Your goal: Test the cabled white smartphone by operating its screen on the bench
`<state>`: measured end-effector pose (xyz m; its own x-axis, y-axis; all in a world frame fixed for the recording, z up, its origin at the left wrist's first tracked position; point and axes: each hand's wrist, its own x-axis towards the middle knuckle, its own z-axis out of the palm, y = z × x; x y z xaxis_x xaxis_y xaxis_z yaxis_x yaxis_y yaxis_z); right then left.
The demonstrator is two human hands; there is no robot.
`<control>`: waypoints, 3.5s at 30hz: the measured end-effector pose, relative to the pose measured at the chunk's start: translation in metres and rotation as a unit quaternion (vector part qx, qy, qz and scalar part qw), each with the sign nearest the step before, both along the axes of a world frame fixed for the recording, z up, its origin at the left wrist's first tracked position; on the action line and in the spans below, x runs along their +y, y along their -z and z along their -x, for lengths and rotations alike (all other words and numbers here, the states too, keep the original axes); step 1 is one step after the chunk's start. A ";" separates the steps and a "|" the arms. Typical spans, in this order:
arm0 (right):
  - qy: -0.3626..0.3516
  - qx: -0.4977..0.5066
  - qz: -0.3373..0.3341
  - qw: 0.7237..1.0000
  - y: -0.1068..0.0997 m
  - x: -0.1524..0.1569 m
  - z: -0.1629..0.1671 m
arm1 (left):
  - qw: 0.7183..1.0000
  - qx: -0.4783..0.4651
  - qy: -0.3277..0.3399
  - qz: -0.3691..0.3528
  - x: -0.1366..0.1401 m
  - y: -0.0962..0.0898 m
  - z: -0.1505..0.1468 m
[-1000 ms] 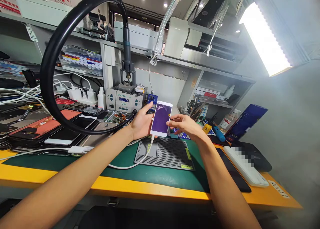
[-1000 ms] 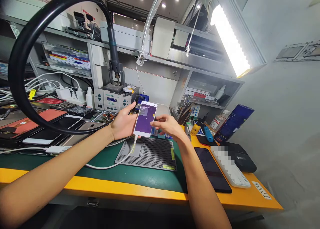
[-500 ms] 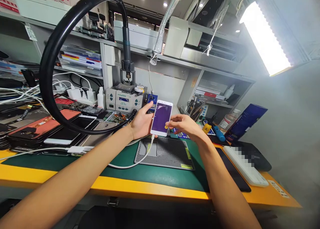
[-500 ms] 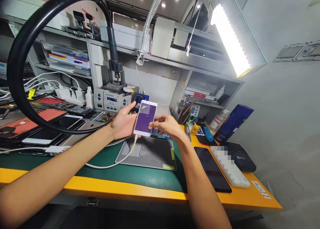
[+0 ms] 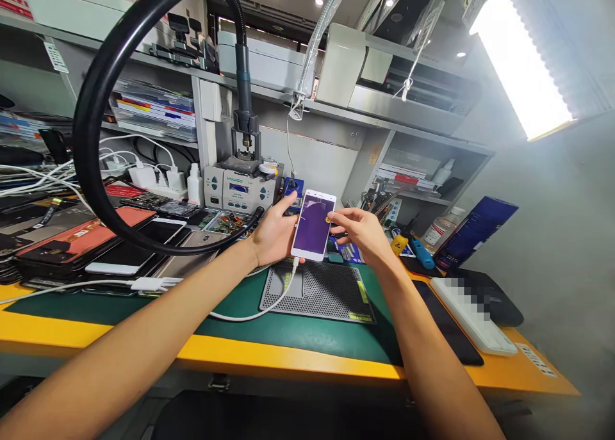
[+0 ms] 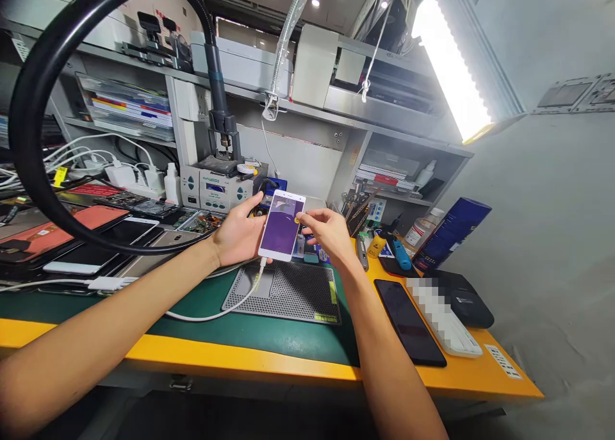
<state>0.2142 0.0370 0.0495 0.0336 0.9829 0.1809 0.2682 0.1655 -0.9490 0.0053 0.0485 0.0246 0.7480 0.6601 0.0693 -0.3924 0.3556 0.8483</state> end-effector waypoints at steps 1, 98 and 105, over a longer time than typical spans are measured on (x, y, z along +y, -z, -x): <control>-0.007 -0.005 0.008 1.000 -0.001 -0.001 0.000 | 1.000 -0.001 -0.001 0.000 0.000 0.000 0.000; -0.101 -0.060 0.019 0.993 0.017 -0.014 0.028 | 1.000 -0.002 -0.023 0.007 -0.011 -0.001 -0.008; -0.190 -0.046 0.029 0.980 0.017 -0.016 0.029 | 1.000 0.000 -0.026 0.000 -0.012 -0.002 -0.008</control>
<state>0.1856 0.0208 0.0326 -0.3510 0.9300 0.1091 0.2834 0.2165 -0.9342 0.0138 0.0365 0.0263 0.7123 0.6986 0.0682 -0.4100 0.3353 0.8482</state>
